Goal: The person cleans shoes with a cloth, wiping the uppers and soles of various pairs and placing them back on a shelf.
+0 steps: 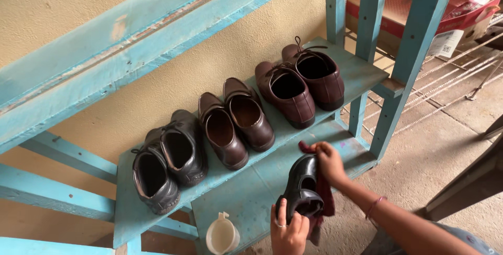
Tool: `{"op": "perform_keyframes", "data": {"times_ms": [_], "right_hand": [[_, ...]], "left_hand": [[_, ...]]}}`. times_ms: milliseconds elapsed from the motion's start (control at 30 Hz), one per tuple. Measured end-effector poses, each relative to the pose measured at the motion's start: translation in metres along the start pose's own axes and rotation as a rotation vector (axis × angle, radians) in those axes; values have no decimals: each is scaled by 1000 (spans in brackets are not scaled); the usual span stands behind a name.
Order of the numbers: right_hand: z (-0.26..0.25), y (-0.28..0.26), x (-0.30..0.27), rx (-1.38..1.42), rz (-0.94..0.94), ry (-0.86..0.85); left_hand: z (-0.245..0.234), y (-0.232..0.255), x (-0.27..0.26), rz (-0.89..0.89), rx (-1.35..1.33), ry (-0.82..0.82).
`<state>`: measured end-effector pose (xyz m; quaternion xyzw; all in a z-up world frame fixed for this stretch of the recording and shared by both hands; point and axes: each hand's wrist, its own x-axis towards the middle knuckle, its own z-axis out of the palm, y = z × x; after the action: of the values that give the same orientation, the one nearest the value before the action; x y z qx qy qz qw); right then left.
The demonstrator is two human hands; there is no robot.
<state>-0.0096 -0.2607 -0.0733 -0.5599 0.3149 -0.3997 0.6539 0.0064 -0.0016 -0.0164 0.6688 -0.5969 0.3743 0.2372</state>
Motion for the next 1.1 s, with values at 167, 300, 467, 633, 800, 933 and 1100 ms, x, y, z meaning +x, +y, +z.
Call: {"op": "perform_keyframes", "data": {"times_ms": [167, 300, 467, 633, 800, 933, 1100], "right_hand": [[-8, -4, -11, 258, 48, -86], [-5, -21, -31, 326, 184, -129], [-17, -17, -20, -10, -97, -61], [-20, -46, -13, 164, -90, 17], [-15, -50, -35, -566, -455, -331], [-10, -20, -35, -661, -542, -443], [3, -16, -79, -1030, -654, -504]], "left_hand": [[17, -5, -1, -132, -50, -85], [29, -7, 3, -463, -243, -568], [53, 0, -5, -785, -481, -495], [85, -5, -24, -901, -824, -316], [104, 4, -32, -1177, -1270, -310], [107, 12, -28, -1303, -1352, -188], [109, 12, -15, -1657, -1224, -129]]}}
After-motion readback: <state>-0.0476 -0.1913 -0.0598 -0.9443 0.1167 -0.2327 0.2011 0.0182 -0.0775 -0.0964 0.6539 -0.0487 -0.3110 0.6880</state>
